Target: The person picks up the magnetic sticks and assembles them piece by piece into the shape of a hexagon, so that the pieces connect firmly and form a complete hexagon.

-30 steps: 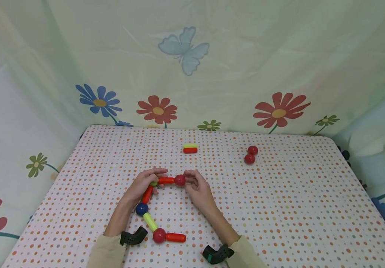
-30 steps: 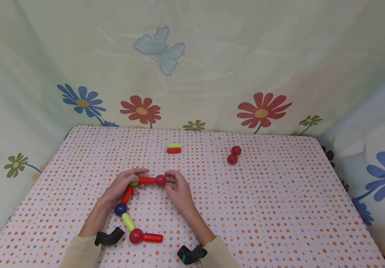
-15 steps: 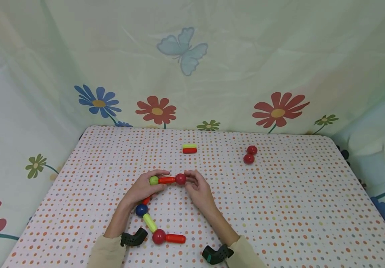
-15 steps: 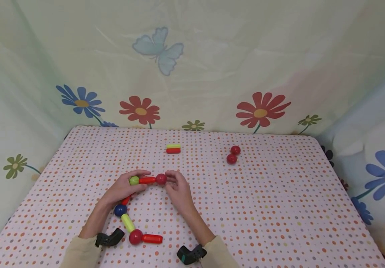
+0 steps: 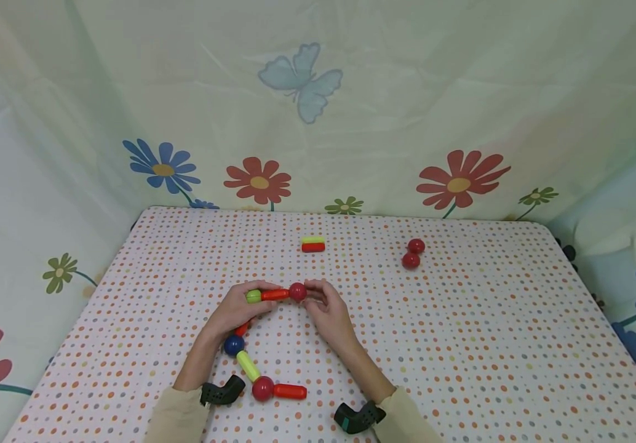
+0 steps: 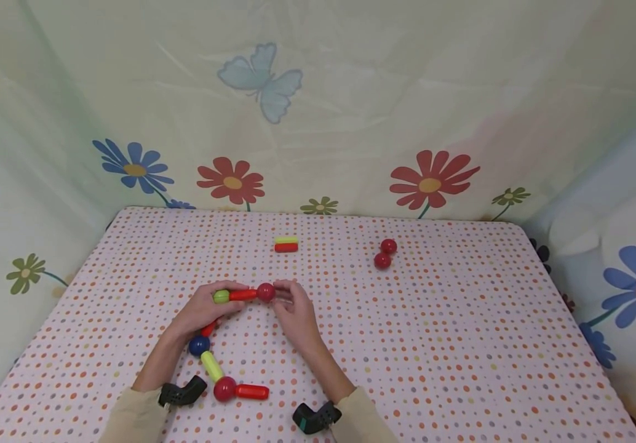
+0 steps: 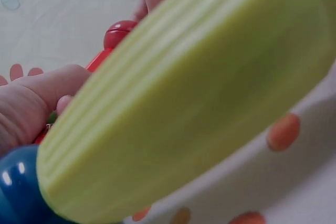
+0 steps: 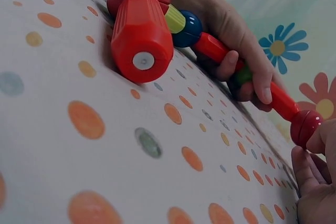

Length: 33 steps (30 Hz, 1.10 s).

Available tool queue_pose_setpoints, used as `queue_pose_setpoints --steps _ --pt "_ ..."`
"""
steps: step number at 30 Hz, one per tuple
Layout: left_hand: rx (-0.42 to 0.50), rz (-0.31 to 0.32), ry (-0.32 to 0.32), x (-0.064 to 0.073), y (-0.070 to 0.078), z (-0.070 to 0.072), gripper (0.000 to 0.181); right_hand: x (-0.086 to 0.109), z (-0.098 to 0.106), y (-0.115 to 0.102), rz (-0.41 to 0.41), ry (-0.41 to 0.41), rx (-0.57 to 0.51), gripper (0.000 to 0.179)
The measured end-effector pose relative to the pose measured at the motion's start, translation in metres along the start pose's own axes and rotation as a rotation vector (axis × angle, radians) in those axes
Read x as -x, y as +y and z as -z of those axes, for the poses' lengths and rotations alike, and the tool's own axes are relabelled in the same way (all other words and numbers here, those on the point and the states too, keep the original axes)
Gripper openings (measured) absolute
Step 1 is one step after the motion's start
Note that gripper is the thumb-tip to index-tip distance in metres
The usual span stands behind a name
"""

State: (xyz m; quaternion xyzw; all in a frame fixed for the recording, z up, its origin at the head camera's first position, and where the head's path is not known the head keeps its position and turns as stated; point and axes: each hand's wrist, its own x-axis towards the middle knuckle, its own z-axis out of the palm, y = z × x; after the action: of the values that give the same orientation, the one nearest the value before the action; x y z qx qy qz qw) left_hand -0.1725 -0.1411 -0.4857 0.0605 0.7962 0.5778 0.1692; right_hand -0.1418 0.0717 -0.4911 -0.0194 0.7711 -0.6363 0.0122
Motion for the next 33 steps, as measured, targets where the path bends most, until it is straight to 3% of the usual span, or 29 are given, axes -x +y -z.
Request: queue_pose_setpoints --steps 9,14,20,26,30,33 --pt "0.090 0.040 0.156 0.000 0.001 0.000 0.040 -0.001 0.000 -0.001 -0.031 -0.014 0.004 0.035" --pt "0.058 -0.004 0.234 -0.001 0.001 0.001 0.038 -0.001 -0.001 -0.001 -0.050 -0.011 0.000 0.034" --pt "-0.035 0.003 0.243 0.000 0.003 0.005 0.038 0.000 0.000 -0.001 -0.036 -0.017 -0.030 0.034" --pt "-0.275 -0.050 0.283 0.002 0.005 0.011 0.038 0.001 -0.001 -0.002 -0.027 -0.015 -0.051 0.035" --pt "-0.405 -0.078 0.287 0.004 0.006 0.018 0.052 0.001 -0.001 -0.002 -0.040 -0.014 -0.054 0.034" --pt "-0.431 -0.073 0.260 0.006 0.007 0.024 0.066 0.000 -0.001 -0.001 -0.045 -0.014 -0.049 0.033"
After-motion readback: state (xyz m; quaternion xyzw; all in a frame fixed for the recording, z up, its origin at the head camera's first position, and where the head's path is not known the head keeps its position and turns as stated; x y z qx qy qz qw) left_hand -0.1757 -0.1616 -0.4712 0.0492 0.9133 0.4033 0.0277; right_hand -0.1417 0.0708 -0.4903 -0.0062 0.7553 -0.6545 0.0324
